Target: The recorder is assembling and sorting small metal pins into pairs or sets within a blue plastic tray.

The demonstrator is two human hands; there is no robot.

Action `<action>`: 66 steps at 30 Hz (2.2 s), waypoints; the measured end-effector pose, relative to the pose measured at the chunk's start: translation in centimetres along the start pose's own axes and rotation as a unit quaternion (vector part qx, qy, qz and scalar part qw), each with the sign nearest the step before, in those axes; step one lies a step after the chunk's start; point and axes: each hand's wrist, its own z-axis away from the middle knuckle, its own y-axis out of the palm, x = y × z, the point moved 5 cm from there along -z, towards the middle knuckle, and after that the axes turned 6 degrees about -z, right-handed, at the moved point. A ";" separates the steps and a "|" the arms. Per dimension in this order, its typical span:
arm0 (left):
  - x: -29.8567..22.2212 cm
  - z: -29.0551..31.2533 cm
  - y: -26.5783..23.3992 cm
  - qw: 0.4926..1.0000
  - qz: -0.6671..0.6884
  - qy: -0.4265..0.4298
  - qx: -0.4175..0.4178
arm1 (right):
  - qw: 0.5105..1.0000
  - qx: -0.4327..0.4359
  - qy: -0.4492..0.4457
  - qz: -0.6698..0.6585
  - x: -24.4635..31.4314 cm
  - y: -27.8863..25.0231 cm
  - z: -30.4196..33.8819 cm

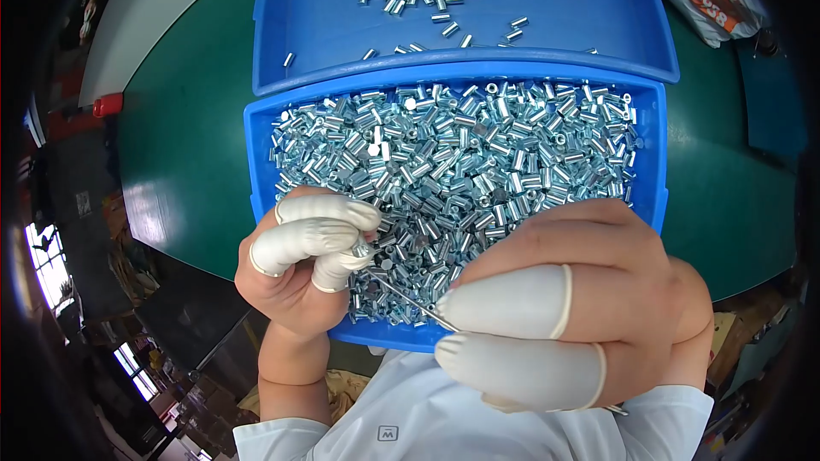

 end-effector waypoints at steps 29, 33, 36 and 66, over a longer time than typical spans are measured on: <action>-0.9 -0.2 -0.1 1.000 0.006 0.015 -0.003 | 0.998 -0.030 0.022 -0.058 -0.6 -0.7 -0.2; -1.0 -0.2 0.0 1.000 0.003 0.014 -0.007 | 0.999 -0.013 0.017 -0.050 -0.8 -0.9 -0.2; -1.2 -0.4 0.0 1.000 0.002 0.015 -0.006 | 0.999 0.006 0.016 -0.040 -0.5 -0.9 -0.5; -1.1 -1.0 0.1 0.999 -0.026 0.013 0.019 | 0.999 0.016 -0.047 0.023 -0.6 -1.2 -0.8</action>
